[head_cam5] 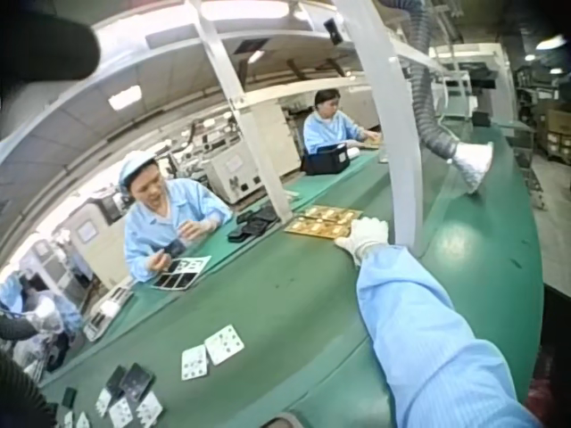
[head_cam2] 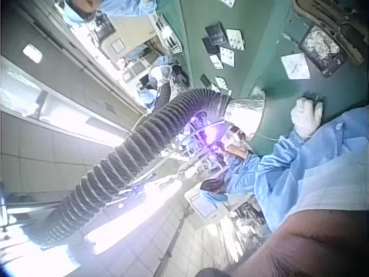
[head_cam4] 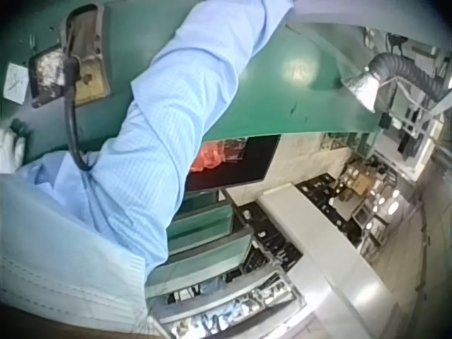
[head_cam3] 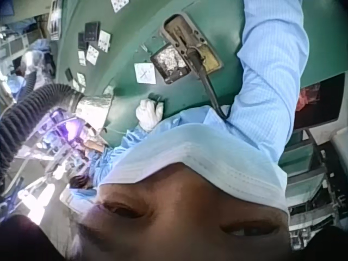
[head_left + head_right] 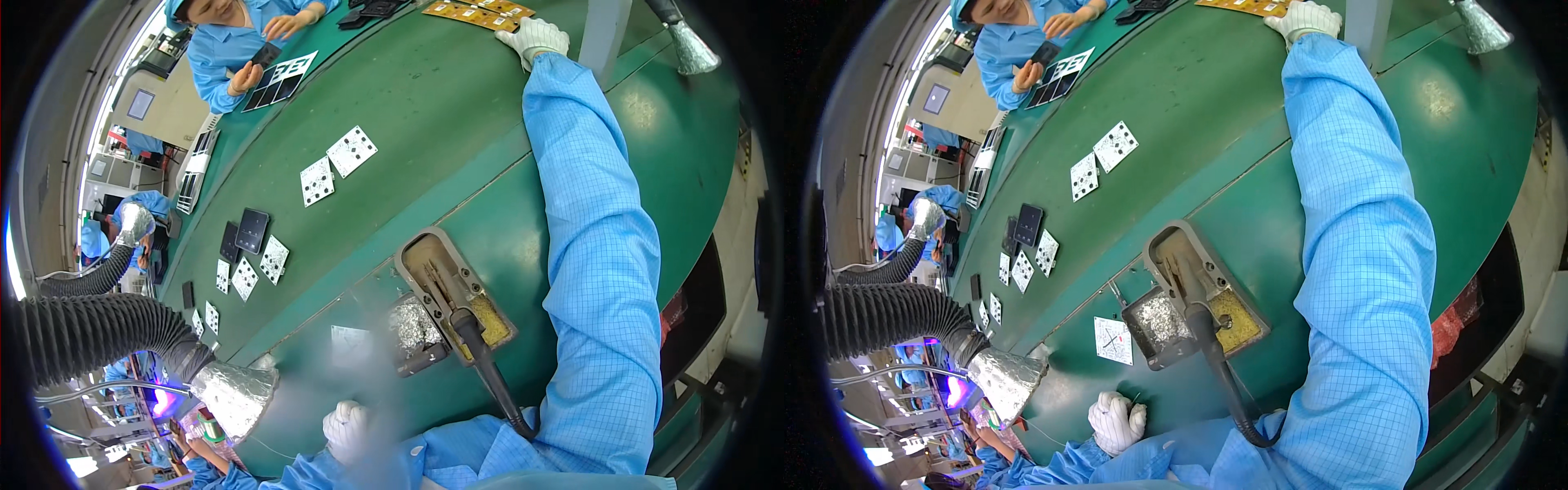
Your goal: The person separates circuit boards into smaller pieces by hand, solders components onto a circuit board using a soldering iron, and places the boards on the table.
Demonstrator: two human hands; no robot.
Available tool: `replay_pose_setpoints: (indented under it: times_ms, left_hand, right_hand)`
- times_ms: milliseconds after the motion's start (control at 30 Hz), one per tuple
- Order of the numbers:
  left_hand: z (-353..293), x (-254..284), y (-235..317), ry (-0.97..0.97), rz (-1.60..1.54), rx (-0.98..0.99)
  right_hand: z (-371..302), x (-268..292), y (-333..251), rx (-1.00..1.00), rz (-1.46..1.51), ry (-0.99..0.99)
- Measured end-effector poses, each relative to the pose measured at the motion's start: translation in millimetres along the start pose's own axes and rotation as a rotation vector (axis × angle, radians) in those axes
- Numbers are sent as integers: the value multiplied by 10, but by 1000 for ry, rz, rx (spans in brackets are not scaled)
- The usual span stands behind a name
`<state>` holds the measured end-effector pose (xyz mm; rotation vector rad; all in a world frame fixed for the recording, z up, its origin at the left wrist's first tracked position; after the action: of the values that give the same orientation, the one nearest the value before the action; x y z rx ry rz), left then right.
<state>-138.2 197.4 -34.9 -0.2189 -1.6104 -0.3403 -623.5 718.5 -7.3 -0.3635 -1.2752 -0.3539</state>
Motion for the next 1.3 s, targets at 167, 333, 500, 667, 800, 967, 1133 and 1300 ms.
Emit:
replay_pose_setpoints:
  times_ms: [167,333,500,667,800,967,1133,1300]
  left_hand:
    - [119,149,81,39,-74,-24]
    - [213,333,189,81,-146,-30]
    - [300,413,200,56,-165,4]
    - [278,383,223,9,-107,-49]
    - [219,330,172,8,-127,-34]
    - [232,349,143,100,-236,-51]
    - [213,343,118,183,-177,-7]
    - [131,404,137,263,-131,-38]
  right_hand:
    - [88,-140,-135,345,-129,41]
    - [256,-211,-380,526,-307,37]
    - [493,-269,-291,336,21,171]
    - [899,-720,-109,378,158,231]
    - [1310,-1022,-22,497,210,68]
    - [1372,-1061,22,334,106,14]
    - [862,-763,-59,424,332,172]
    - [118,-502,378,239,552,205]
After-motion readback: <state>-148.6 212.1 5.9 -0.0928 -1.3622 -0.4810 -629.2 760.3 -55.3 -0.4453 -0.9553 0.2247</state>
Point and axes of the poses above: each hand's wrist, its own z-axis towards the middle knuckle, its own x-axis out of the back of the hand, y = z × x, the point moved 7 cm from there along z, towards the middle knuckle, and after that the axes turned 2 degrees about -z, right-handed, at the moved point
